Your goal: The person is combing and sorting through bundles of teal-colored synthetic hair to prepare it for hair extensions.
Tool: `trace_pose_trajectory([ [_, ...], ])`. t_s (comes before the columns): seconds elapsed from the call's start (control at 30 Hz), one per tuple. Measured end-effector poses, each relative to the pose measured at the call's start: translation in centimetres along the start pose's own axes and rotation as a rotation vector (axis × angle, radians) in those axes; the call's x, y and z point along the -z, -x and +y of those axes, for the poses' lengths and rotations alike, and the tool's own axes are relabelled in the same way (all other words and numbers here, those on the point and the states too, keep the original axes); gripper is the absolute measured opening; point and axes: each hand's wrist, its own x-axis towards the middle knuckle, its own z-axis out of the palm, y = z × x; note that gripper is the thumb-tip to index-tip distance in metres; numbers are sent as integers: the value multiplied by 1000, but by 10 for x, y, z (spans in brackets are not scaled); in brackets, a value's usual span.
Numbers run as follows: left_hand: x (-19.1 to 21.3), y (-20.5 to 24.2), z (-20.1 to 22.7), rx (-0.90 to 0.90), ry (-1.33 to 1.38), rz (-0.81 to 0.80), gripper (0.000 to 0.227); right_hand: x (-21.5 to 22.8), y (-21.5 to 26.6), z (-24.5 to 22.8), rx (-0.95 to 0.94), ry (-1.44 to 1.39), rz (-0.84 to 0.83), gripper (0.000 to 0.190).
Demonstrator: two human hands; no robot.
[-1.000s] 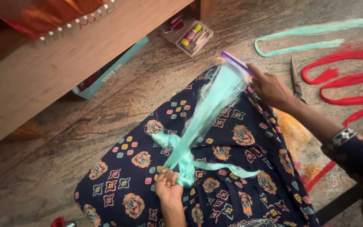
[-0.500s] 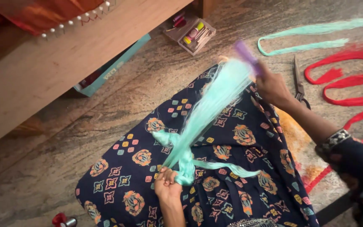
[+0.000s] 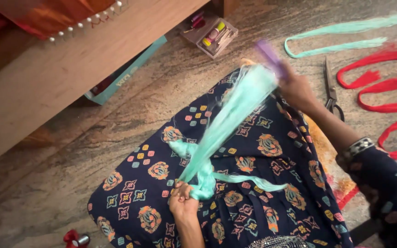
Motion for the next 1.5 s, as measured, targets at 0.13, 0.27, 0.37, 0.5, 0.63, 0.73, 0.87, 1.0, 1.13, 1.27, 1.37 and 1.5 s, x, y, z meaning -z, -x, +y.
trace_pose_trajectory([
  [0.13, 5, -2, -1, -28, -26, -35, 21, 15, 2, 1, -87, -21, 106, 53],
  [0.27, 3, -7, -1, -47, -51, -38, 21, 20, 16, -15, 238, 184, -147, 64],
  [0.37, 7, -9, 3, -25, -55, -14, 22, 19, 4, -18, -394, -102, -129, 54],
  [0.5, 9, -6, 1, -48, -31, -7, 24, 14, 21, -25, -177, -73, -112, 54],
  [0.63, -2, -5, -4, 19, -10, 32, 26, -10, 11, 8, -342, -181, -86, 57],
  [0.73, -2, -2, -6, -54, -40, 16, 25, -27, 19, 1, -18, -65, 82, 55],
  [0.87, -6, -1, 2, -63, -23, 11, 26, -8, 4, -9, -201, -305, 26, 51],
  [1.0, 1, -3, 13, -128, -31, 40, 27, -15, 3, 15, -4, -53, 148, 44],
  [1.13, -3, -10, 21, -136, 37, 85, 29, -8, 1, -3, 4, -165, -54, 52],
  [1.27, 1, -14, 24, -123, 31, 54, 33, 4, 0, -16, -103, -119, 145, 52],
  [1.37, -2, -16, 21, -185, -38, 33, 34, 2, 0, -10, 312, -34, -37, 53],
  [1.5, -12, -14, 15, -192, -12, 62, 35, 0, -11, 0, -88, -101, 76, 53],
])
